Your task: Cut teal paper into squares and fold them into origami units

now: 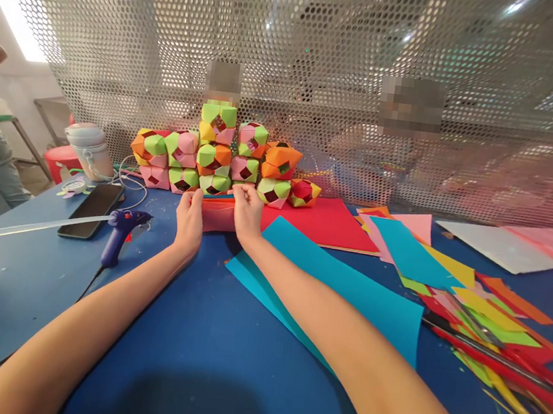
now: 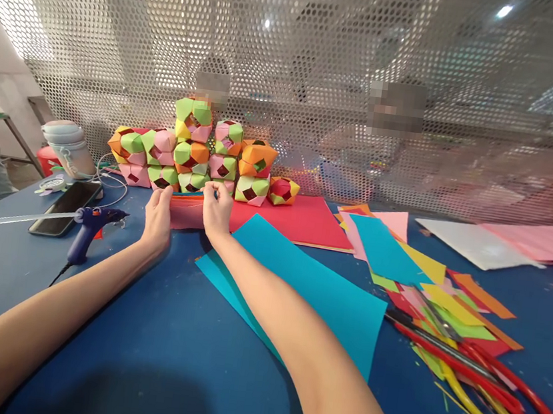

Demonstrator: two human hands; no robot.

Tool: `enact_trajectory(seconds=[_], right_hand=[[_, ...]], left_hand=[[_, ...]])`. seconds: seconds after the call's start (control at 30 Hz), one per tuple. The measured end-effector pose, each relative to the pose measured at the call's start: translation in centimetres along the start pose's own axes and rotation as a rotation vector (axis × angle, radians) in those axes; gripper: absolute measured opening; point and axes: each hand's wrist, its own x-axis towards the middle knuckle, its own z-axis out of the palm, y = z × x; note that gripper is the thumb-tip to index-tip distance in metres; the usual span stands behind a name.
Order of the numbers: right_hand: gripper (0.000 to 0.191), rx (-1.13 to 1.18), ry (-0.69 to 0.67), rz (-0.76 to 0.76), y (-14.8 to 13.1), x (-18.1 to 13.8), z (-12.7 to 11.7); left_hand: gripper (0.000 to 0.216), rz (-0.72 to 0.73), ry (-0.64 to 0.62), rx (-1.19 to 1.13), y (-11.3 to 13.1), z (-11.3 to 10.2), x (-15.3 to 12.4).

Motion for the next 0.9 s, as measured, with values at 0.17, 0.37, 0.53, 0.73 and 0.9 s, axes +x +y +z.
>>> enact_trajectory(seconds=[0.17, 0.37, 0.53, 0.73, 0.9], right_hand=[[0.024, -0.033, 0.039, 0.034, 0.2, 1.1, 0.5], [0.045, -0.007, -0.036, 0.057, 0.2, 1.0, -0.3], [0.036, 0.005, -0.242, 0.061, 1.3, -0.4, -2.6], [0.02, -0.084, -0.225, 0.076, 2.9, -0.8, -2.9], [0.017, -0.122, -0.173, 0.046, 2.8, -1.3, -2.4]], left_hand=[[0.028, 0.025, -0.12, 0.005, -0.4, -0.5, 0.0], [0.033, 0.065, -0.152, 0.082, -1.7, -0.9, 0.5], [0.025, 0.053, -0.154, 0.137, -2.7, -0.8, 0.8], [0.024, 0.08, -0.183, 0.215, -1.8, -0.7, 0.1], [0.026, 0.095, -0.158, 0.247, -1.7, -0.5, -0.6]])
